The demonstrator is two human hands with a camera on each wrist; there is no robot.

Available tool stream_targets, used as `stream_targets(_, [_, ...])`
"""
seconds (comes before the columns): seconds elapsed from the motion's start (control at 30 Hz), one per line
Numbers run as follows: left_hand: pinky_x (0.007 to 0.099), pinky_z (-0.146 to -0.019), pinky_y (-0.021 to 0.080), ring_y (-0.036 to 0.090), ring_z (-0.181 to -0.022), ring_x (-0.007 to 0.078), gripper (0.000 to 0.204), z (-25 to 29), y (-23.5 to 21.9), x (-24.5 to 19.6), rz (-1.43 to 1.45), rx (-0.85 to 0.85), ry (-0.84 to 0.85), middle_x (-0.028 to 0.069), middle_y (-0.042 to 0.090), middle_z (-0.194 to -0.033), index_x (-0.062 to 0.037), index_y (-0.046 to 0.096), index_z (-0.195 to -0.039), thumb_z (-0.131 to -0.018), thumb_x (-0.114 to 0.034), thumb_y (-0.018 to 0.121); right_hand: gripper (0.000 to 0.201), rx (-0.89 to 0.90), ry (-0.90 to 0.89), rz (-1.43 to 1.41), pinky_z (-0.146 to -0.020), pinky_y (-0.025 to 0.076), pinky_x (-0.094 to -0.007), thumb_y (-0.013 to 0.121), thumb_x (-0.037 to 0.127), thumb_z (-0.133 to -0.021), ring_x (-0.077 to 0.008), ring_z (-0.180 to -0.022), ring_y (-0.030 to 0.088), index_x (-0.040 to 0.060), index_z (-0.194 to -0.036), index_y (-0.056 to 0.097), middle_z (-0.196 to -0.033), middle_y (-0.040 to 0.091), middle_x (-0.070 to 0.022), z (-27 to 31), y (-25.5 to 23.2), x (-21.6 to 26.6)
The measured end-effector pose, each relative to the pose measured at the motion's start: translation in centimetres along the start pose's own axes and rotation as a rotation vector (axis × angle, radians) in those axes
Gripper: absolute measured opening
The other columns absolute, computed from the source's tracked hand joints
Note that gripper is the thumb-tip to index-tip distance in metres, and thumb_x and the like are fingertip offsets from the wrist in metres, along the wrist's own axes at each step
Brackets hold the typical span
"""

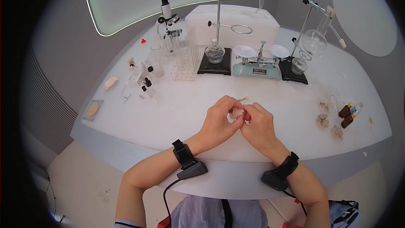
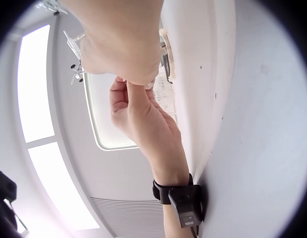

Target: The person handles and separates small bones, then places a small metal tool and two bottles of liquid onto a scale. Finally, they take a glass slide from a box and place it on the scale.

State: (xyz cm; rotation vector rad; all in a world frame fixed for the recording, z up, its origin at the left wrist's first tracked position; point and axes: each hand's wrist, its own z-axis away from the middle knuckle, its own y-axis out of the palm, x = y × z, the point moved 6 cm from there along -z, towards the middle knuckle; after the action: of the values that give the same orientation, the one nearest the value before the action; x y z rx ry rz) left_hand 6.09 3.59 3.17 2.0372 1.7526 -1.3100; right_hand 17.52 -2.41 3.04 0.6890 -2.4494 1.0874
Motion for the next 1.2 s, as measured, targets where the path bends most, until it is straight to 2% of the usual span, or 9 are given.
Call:
stream_targets(0.07, [0.0283, -0.072, 0.052, 0.062, -0.077, 0.0155, 0.015, -0.1, -0.2, -0.2, -0.013, -0.014, -0.007, 0.008, 0.064, -0.086, -0.001, 0.062, -0.093, -0.08, -0.002, 0.07, 0.015, -0.017, -0.008, -0.015, -0.063, 0.051, -0.0395, 0.07, 0.004, -0.078, -0.0294, -0.071, 0.062, 0.0033, -0.092, 0.067, -0.078, 0.061, -0.01, 0.0, -0.2, 0.2])
stream_targets(0.2, [0.0283, -0.074, 0.052, 0.062, -0.078, 0.0144, 0.014, -0.2, -0.4, -0.5, 0.032, -0.026, 0.019, 0.007, 0.064, -0.086, -0.0012, 0.062, -0.093, -0.081, -0.002, 0.069, 0.017, -0.06, -0.005, -0.055, -0.062, 0.051, -0.0373, 0.071, 0.003, -0.077, -0.0271, -0.07, 0.063, 0.0034, -0.094, 0.067, -0.079, 0.062, -0.0092, -0.1, -0.6, 0.5])
stream_targets(0.27, [0.0302, -0.072, 0.052, 0.062, -0.078, 0.0209, 0.021, -0.2, -0.5, -0.2, 0.078, -0.043, 0.016, 0.0101, 0.063, -0.09, -0.0011, 0.061, -0.093, -0.075, -0.001, 0.071, 0.023, -0.073, -0.031, -0.113, -0.062, 0.052, -0.035, 0.071, 0.0, -0.076, -0.0248, -0.07, 0.064, 0.0031, -0.099, 0.067, -0.08, 0.063, -0.0091, -0.1, -0.7, 0.5])
stream_targets(0.6, [0.029, -0.077, 0.052, 0.061, -0.083, 0.0176, 0.027, -0.3, -0.9, -0.8, 0.039, -0.058, 0.118, 0.0074, 0.061, -0.094, -0.0027, 0.059, -0.099, -0.076, -0.001, 0.072, 0.026, -0.128, -0.174, -0.154, -0.064, 0.053, -0.0331, 0.065, -0.008, -0.077, -0.0237, -0.072, 0.065, 0.0002, -0.101, 0.067, -0.086, 0.063, -0.0115, -0.4, -1.4, 0.6])
stream_targets(0.67, [0.0285, -0.087, 0.049, 0.059, -0.094, 0.0145, 0.038, -0.4, -0.8, -0.7, 0.203, -0.04, 0.043, 0.0055, 0.056, -0.105, -0.0024, 0.052, -0.111, -0.078, 0.004, 0.07, 0.025, -0.11, -0.045, -0.238, -0.064, 0.052, -0.0304, 0.066, -0.007, -0.078, -0.0213, -0.071, 0.064, -0.0001, -0.102, 0.069, -0.084, 0.064, -0.011, -0.7, -1.8, 0.3])
stream_targets(0.8, [0.0297, -0.088, 0.049, 0.059, -0.097, 0.0153, 0.047, -0.4, -0.6, -1.1, 0.276, -0.012, 0.098, 0.005, 0.053, -0.108, -0.0029, 0.048, -0.119, -0.078, 0.004, 0.07, 0.022, -0.079, 0.091, -0.384, -0.065, 0.051, -0.0275, 0.068, -0.005, -0.08, -0.0164, -0.071, 0.063, 0.0001, -0.1, 0.071, -0.083, 0.065, -0.0092, -1.1, -1.7, -1.3])
stream_targets(0.87, [0.0298, -0.089, 0.049, 0.06, -0.096, 0.015, 0.038, -0.3, -1.0, -0.9, 0.21, -0.048, 0.038, 0.0049, 0.057, -0.107, -0.0016, 0.052, -0.115, -0.081, 0.006, 0.067, 0.018, -0.088, 0.148, -0.552, -0.066, 0.05, -0.0258, 0.069, -0.002, -0.081, -0.0125, -0.072, 0.061, 0.0006, -0.098, 0.073, -0.083, 0.066, -0.0072, -1.2, -1.4, -2.0])
stream_targets(1.07, [0.0291, -0.09, 0.049, 0.061, -0.092, 0.0132, 0.02, -0.2, -1.1, 0.4, 0.179, 0.016, -0.005, 0.005, 0.063, -0.102, 0.0014, 0.059, -0.107, -0.088, 0.008, 0.059, 0.014, -0.009, 0.152, -0.65, -0.069, 0.049, -0.0254, 0.071, 0.0, -0.082, -0.0117, -0.072, 0.061, -0.0005, -0.096, 0.073, -0.084, 0.066, -0.0055, -1.1, -0.5, -2.7])
stream_targets(1.2, [0.0285, -0.089, 0.049, 0.06, -0.092, 0.0126, 0.02, -0.4, -1.1, 0.2, 0.227, 0.015, -0.046, 0.0048, 0.063, -0.099, 0.0013, 0.058, -0.109, -0.089, 0.006, 0.06, 0.013, 0.022, 0.175, -0.717, -0.069, 0.049, -0.0246, 0.072, 0.0, -0.082, -0.0101, -0.073, 0.06, -0.0008, -0.095, 0.073, -0.082, 0.065, -0.0045, -1.2, -0.3, -2.9])
